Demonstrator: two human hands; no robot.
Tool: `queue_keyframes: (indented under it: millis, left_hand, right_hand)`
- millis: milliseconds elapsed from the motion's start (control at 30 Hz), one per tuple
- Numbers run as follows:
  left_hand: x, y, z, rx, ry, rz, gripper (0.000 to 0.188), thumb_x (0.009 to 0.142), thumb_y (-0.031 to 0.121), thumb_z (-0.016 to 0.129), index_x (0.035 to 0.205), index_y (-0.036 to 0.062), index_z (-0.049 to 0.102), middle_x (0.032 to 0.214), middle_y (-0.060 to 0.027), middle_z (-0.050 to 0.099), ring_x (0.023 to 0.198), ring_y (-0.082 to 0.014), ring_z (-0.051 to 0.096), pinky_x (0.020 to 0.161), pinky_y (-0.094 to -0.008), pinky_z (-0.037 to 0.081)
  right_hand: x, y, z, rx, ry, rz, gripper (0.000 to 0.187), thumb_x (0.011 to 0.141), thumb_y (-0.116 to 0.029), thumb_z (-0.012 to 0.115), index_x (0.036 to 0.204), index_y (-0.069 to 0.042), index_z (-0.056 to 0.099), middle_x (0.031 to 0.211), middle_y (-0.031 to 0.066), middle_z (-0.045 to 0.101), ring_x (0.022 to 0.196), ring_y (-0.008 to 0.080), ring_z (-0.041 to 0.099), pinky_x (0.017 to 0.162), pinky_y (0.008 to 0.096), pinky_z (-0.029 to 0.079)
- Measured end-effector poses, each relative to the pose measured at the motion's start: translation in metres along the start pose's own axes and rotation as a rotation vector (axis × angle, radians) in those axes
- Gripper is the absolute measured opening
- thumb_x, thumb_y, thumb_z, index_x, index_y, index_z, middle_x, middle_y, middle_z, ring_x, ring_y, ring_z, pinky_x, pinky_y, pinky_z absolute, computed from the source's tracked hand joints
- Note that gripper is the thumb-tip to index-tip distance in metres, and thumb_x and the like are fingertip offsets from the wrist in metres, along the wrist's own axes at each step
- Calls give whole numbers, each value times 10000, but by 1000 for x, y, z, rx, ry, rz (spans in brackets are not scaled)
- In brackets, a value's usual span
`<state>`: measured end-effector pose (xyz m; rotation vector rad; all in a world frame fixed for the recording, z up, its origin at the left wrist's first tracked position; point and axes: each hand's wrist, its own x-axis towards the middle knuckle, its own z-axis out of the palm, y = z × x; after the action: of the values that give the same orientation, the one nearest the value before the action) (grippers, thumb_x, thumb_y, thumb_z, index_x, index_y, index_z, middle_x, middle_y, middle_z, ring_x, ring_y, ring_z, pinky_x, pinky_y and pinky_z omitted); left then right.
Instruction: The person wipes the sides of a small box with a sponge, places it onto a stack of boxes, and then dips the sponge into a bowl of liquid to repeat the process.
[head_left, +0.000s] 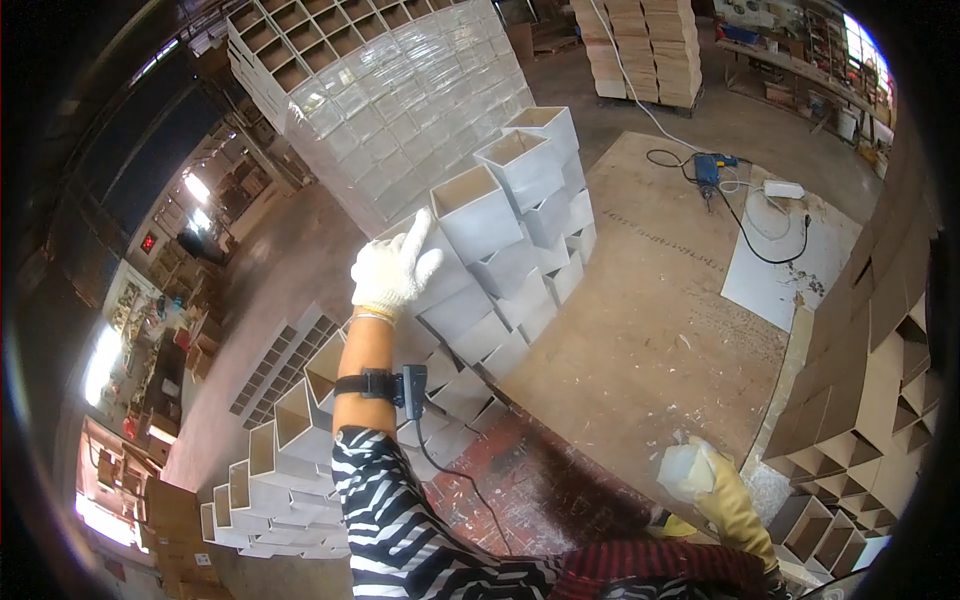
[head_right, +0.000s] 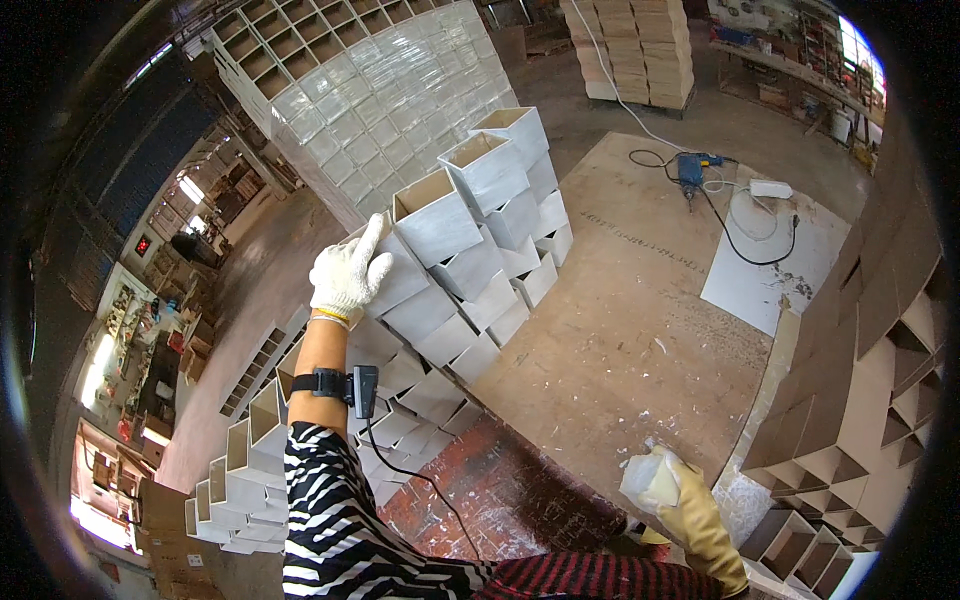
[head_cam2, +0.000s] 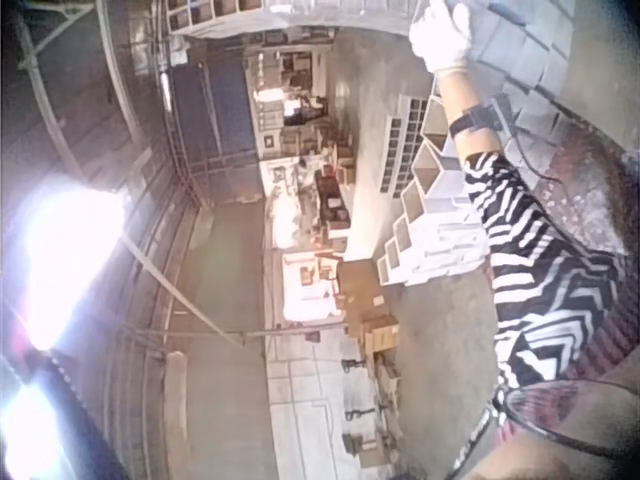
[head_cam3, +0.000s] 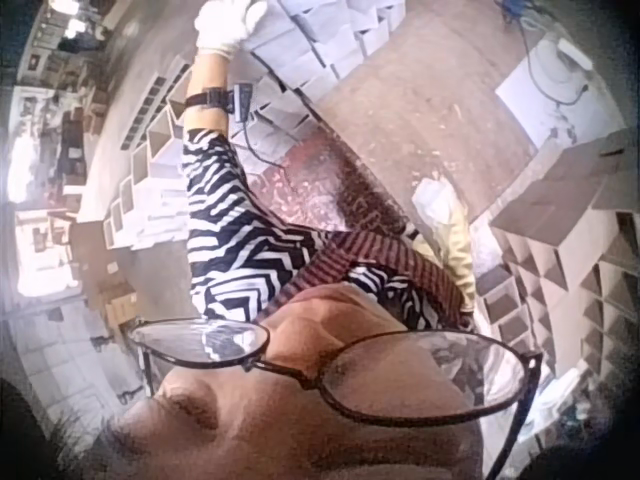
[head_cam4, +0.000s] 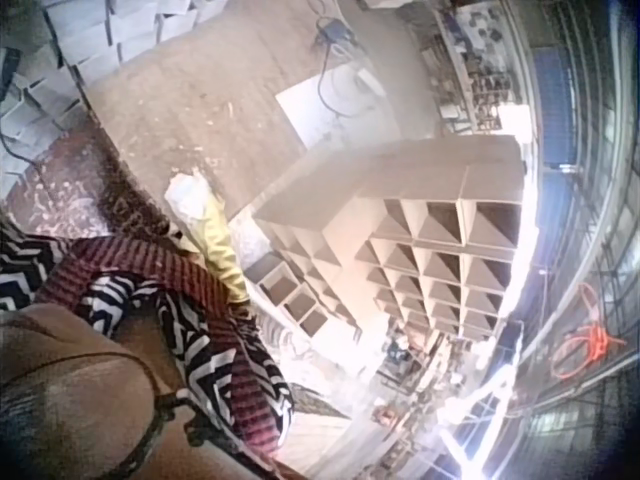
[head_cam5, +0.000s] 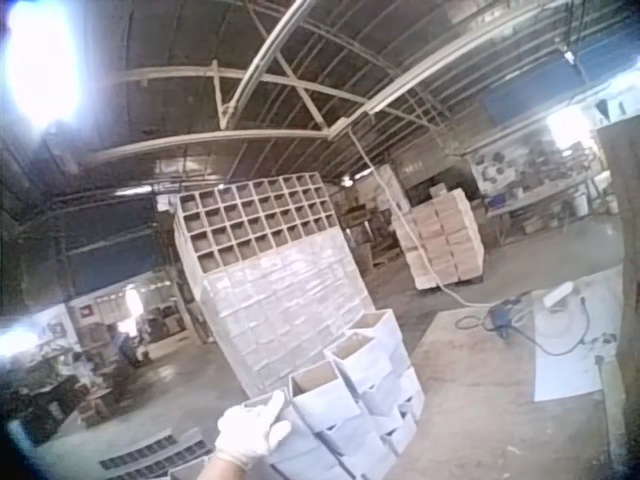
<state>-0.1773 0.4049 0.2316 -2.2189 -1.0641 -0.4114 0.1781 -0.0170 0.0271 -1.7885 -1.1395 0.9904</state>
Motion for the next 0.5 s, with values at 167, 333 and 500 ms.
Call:
queue_keyframes:
  millis: [167, 333, 500]
  left_hand:
    - [-6, -7, -3, -43, -49, 48, 660, 926, 509, 541, 1486, 182, 421, 928, -113, 692, 832, -331, 677, 752, -436, 524]
    - [-21, 0, -6, -190, 34, 44, 653, 917, 458, 574, 1471, 139, 441, 1134, -129, 676, 1035, -321, 649, 929, -452, 480]
    - [-27, 5, -5, -222, 133, 41, 640, 903, 402, 617, 1457, 125, 459, 1188, -117, 665, 1086, -311, 626, 1003, -462, 437]
  right_hand:
    - [-8, -17, -4, -25, -45, 14, 751, 746, -81, 806, 1427, -118, 490, 1236, 201, 560, 1149, 303, 577, 1014, 362, 471]
    - [-16, -25, -2, -17, -18, 27, 732, 745, -70, 787, 1415, -91, 493, 1235, 206, 565, 1149, 310, 575, 1014, 374, 464]
    - [-18, -29, -1, -86, -12, -12, 728, 750, -92, 780, 1418, -91, 490, 1232, 209, 567, 1139, 309, 574, 1005, 383, 464]
